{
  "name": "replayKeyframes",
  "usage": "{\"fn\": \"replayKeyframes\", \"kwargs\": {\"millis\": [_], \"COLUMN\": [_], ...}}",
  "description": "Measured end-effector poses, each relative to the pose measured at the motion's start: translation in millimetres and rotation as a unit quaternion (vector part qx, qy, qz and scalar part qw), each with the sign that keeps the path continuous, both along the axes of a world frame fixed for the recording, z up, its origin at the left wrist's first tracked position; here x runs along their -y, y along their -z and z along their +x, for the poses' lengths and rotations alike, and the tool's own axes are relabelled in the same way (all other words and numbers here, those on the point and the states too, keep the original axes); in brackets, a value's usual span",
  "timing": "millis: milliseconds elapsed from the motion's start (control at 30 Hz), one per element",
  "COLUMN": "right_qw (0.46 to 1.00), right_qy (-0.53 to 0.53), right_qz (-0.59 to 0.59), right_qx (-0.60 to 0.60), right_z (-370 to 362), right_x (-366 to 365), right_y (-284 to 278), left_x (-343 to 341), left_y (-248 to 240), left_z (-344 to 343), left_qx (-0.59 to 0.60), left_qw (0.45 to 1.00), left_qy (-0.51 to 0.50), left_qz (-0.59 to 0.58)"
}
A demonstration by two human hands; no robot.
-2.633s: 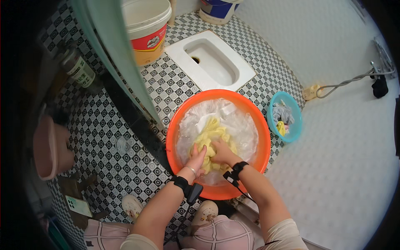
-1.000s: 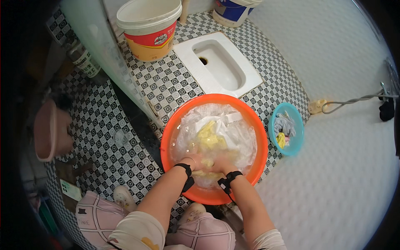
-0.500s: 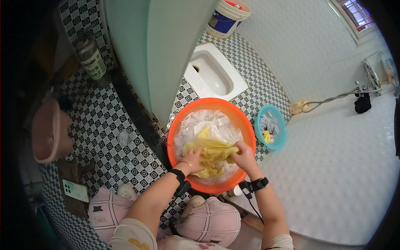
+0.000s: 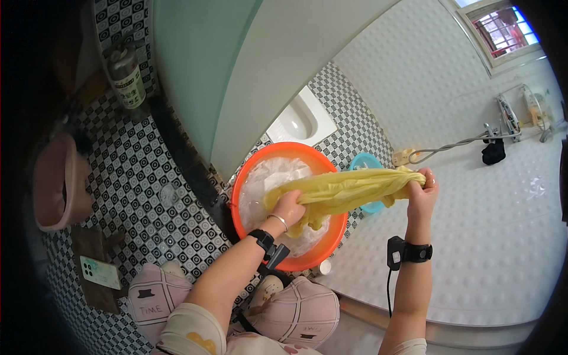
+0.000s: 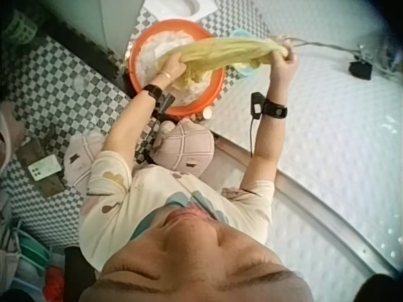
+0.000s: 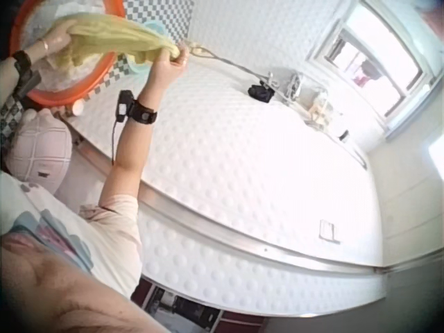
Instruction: The person washes clothes in a basin by hand, then puts an item into a small container and picks up another item from a different basin.
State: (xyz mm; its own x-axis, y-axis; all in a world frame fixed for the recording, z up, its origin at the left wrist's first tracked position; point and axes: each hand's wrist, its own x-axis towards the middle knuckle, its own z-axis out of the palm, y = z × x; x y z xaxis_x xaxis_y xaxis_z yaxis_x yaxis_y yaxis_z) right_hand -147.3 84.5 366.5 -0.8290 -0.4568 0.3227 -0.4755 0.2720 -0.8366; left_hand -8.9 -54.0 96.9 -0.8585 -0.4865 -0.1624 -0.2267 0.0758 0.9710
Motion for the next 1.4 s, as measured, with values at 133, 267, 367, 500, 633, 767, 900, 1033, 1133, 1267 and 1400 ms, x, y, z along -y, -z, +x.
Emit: {"fn": "replayKeyframes", "kwargs": {"millis": [133,267,367,500,633,767,900,1033,1133,1267,1400], "right_qw": [0.995,0.963,0.905,0.878,0.854,0.772,0.748,0.733,0.71,0.798,0.885], "right_qy": [0.035,-0.016,-0.092,-0.186,-0.261,-0.286,-0.263,-0.269,-0.249,-0.249,-0.194], "right_qz": [0.089,0.263,0.413,0.436,0.45,0.563,0.595,0.609,0.654,0.541,0.406], "right_qx": [0.002,-0.054,-0.034,-0.068,-0.021,0.075,0.131,0.137,0.073,0.089,0.119], "right_z": [-12.8,-28.4,-24.4,28.4,57.1,65.1,44.9,44.5,32.8,14.7,34.4], "right_x": [-9.5,-29.6,-36.2,-12.9,2.6,19.0,14.3,30.8,34.8,36.4,29.9], "right_y": [41.0,148.1,258.0,330.8,369.1,372.0,383.7,390.7,404.3,398.5,363.6], "left_x": [36.3,54.1,43.8,21.1,4.8,2.1,6.3,17.3,16.9,10.4,10.0], "left_y": [-18.9,-31.9,39.3,15.6,46.2,87.8,88.1,113.2,118.1,98.2,77.2], "left_z": [16.9,27.7,31.1,46.5,54.2,54.5,28.4,26.6,22.2,29.5,46.0], "left_qx": [-0.017,0.157,0.242,0.3,0.378,0.42,0.443,0.451,0.429,0.362,0.234], "left_qw": [0.993,0.984,0.954,0.901,0.841,0.811,0.791,0.796,0.817,0.89,0.955], "left_qy": [0.037,0.079,0.022,0.091,0.241,0.271,0.327,0.329,0.321,0.156,-0.147], "left_qz": [0.109,-0.014,-0.176,-0.298,-0.303,-0.304,-0.267,-0.231,-0.215,-0.227,-0.111]}}
